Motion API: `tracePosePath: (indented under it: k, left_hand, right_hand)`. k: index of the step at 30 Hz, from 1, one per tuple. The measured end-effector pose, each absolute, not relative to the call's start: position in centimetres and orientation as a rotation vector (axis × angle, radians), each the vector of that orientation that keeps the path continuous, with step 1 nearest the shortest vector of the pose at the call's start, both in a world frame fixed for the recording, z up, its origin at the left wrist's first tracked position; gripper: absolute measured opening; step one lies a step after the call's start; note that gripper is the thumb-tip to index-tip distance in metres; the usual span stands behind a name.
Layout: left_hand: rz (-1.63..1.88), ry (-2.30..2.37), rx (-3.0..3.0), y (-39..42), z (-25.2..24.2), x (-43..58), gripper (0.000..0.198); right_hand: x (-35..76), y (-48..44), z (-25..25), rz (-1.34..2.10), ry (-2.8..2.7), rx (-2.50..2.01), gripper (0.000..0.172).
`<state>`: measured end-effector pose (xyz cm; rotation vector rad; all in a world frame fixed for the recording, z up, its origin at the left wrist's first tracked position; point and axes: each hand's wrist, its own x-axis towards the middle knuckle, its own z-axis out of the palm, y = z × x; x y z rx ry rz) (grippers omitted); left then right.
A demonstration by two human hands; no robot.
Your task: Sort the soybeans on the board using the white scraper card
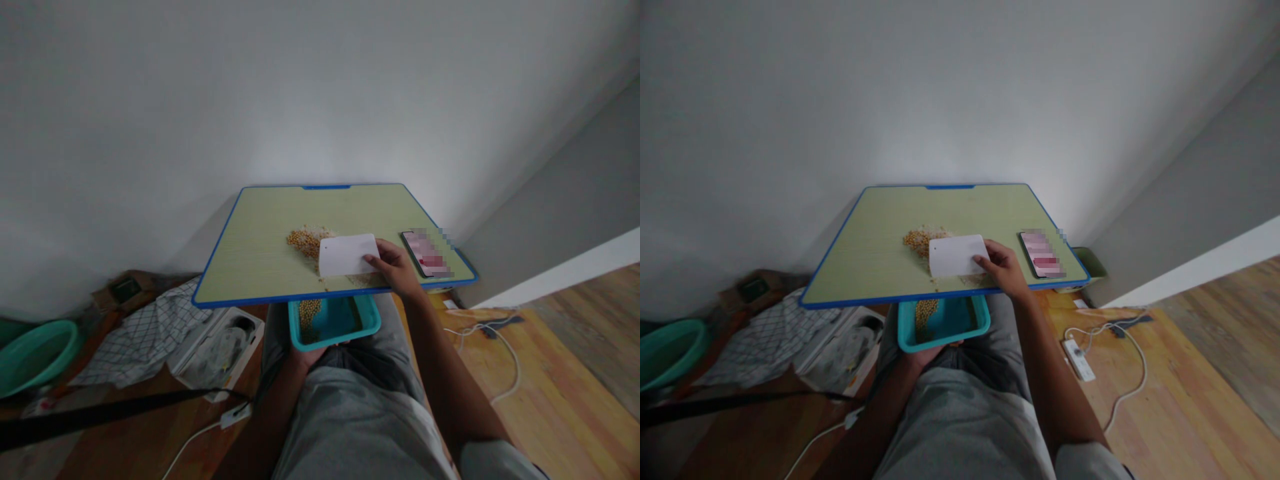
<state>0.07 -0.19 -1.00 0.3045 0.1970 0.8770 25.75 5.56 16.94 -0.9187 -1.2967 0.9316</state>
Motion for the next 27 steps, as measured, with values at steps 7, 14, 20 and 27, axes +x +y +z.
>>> tracePosePath:
  k: [7, 14, 20, 27]
  left_hand:
    - [0.902, 0.135, 0.336, -0.2, 0.3, 0.3, 0.063]
    - [0.918, 0.168, 0.338, -0.4, 0.1, 0.4, 0.065]
    - [0.901, 0.228, 0.313, -0.2, 1.0, 0.6, 0.065]
    - [0.907, 0.246, 0.341, -0.3, 1.3, 0.9, 0.068]
  right_hand:
    - [25.8, 5.5, 16.9, 0.973, -1.324, -0.938, 0.043]
    - [25.9, 5.4, 16.9, 0.987, -1.344, -0.928, 0.042]
    - [26.0, 5.5, 16.9, 1.017, -1.387, -0.92, 0.045]
    - [26.2, 5.5, 16.6, 1.048, -1.376, -0.913, 0.045]
